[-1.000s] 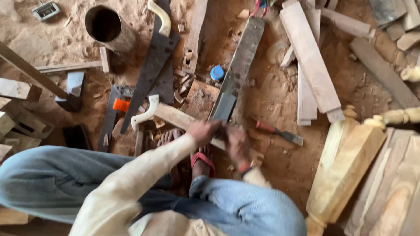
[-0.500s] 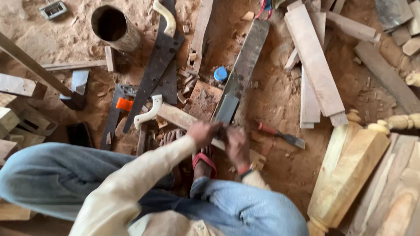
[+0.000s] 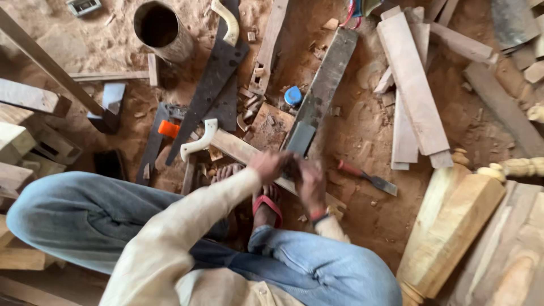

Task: The person sits cross-legged on the floor and sharpens a small metal blade on a grinding stone. They then pick up a hand plane, remove the blade, and sharpen it on the same stone before reassembling the plane.

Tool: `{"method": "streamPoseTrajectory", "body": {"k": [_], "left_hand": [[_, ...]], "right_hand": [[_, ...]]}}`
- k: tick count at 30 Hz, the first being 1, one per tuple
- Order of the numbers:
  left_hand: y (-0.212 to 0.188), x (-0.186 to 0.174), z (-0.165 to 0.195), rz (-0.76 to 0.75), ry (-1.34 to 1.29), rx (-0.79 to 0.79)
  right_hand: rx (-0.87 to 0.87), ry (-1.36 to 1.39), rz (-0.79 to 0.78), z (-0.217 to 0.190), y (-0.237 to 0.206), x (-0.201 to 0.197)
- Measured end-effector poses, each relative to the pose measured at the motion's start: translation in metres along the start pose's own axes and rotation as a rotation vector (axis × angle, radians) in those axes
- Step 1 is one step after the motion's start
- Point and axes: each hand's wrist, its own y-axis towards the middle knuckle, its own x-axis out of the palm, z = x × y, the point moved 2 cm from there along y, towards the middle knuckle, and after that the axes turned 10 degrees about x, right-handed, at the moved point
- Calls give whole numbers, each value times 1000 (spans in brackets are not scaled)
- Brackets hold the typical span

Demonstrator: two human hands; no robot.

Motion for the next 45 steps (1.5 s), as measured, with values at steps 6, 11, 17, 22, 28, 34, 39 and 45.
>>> {"method": "streamPoseTrajectory", "body": {"k": [6,11,17,22,28,34,39,45], "left_hand": [[55,-14,-13,61,41,10],[72,-13,-18,136,-39,-30],[-10,18,-23,-193,-23,-148],[75,-10,-32,122,45,-37],[7,-6,-11,96,-82,24],[36,9,-36,105,73,37],[84,-8,-38,105,45,-22],[-18,17,-30,23,-20,30]], "right_hand": [[60,-76,-57,37,43,12],[-22,-22,26,35,62,6],[50,42,-5,-9,-4,5],[-6,37,-35,31,78,3],[-52,31,-5,-1,20,4],[42,47,-36,12,29,17],[-52,26,-11,31,82,7],[42,58,-26,-15,-7,14]]}}
